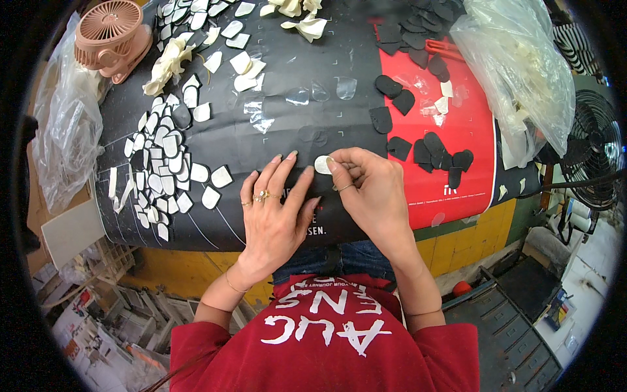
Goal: The person repeatedly picks small white and black plastic pieces from a table, peels off backing films, and presses them onto a large black and red printed mat. The person handles pieces one at a time and occasionally shifts piles of pieces on the table.
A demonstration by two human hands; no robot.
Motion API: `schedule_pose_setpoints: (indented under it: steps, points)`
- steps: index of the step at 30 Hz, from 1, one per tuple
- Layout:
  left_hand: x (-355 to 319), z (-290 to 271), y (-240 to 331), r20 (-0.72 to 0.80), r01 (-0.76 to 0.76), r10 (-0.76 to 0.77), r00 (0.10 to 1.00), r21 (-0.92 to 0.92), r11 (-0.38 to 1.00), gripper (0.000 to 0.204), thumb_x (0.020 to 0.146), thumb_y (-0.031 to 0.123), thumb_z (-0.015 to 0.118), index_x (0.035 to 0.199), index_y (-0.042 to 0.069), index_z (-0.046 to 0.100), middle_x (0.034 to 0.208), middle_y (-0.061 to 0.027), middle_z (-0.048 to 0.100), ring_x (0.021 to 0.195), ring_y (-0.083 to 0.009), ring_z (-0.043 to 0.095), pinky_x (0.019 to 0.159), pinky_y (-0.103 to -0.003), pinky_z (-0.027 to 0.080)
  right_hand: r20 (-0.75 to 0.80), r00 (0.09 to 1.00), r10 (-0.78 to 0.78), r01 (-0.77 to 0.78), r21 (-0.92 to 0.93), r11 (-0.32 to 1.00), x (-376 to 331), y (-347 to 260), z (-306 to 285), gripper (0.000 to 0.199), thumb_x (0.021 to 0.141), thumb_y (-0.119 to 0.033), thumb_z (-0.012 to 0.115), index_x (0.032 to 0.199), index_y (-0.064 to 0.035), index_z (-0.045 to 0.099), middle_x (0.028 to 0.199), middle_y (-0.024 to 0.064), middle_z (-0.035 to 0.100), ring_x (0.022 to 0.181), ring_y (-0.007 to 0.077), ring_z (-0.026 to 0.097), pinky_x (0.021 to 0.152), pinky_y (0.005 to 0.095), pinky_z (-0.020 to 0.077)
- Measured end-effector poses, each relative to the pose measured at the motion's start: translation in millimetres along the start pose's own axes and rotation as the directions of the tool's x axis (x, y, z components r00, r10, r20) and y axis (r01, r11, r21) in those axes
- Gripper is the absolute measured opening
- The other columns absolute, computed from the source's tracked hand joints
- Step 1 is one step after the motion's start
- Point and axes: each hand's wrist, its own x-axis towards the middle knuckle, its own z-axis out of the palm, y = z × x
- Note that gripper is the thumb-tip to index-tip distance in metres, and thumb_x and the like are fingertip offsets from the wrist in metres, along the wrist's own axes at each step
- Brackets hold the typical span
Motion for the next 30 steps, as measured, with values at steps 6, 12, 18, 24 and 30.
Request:
schedule_pose_setpoints:
  steps: [6,12,18,24,30]
  points:
    - [2.7,-1.2,1.8,0.042,-0.019,0.017,0.999,0.050,0.999,0.053,0.088,0.027,0.070,0.138,0.016,0.057,0.148,-0.0133,0.047,0.132,-0.0288,0.047,0.107,-0.050,0.033,-0.012,1.000,-0.021,0.021,-0.024,0.999,-0.3,0.7,1.2,0.015,0.093,-0.005,0.069,0.102,0.0056,0.072,0.080,0.0053,0.073,0.066,0.0060,0.067,0.061,0.0214,0.0535]
    - [5.3,-2.5,5.1,0.086,-0.026,0.015,0.996,0.129,0.991,0.050,0.089,0.028,0.068,0.137,0.016,0.057,0.149,-0.0142,0.046,0.133,-0.0291,0.047,0.105,-0.051,0.036,-0.048,0.997,-0.058,0.057,-0.024,0.998,-2.2,0.0,3.4,0.015,0.091,-0.008,0.072,0.100,0.0037,0.072,0.079,0.0075,0.072,0.065,0.0079,0.067,0.058,0.0224,0.0519]
    - [4.8,0.9,11.4,0.101,-0.037,0.017,0.995,0.203,0.978,0.053,0.087,0.022,0.071,0.137,0.011,0.058,0.149,-0.0151,0.046,0.133,-0.0305,0.046,0.106,-0.047,0.038,-0.161,0.970,-0.184,0.161,-0.146,0.976,-5.5,4.0,13.4,0.014,0.087,-0.011,0.076,0.094,0.0006,0.070,0.078,0.0091,0.065,0.057,0.0139,0.061,0.053,0.0281,0.0477]
    - [4.8,0.7,14.6,0.113,-0.056,0.027,0.993,0.261,0.964,0.053,0.089,0.022,0.069,0.138,0.009,0.056,0.148,-0.0151,0.046,0.132,-0.0307,0.048,0.104,-0.046,0.041,-0.234,0.956,-0.179,0.140,-0.173,0.975,-6.0,8.5,22.1,0.018,0.087,-0.010,0.075,0.099,-0.0008,0.064,0.077,0.0082,0.062,0.057,0.0180,0.059,0.053,0.0314,0.0470]
    - [4.1,0.4,14.7,0.129,-0.080,0.042,0.991,0.303,0.950,0.053,0.090,0.023,0.068,0.140,0.009,0.055,0.147,-0.0153,0.047,0.132,-0.0308,0.048,0.104,-0.046,0.041,-0.363,0.891,-0.274,0.184,-0.263,0.947,-6.8,9.9,28.8,0.028,0.087,-0.008,0.075,0.108,-0.0003,0.057,0.086,0.0089,0.057,0.067,0.0188,0.054,0.058,0.0310,0.0457]
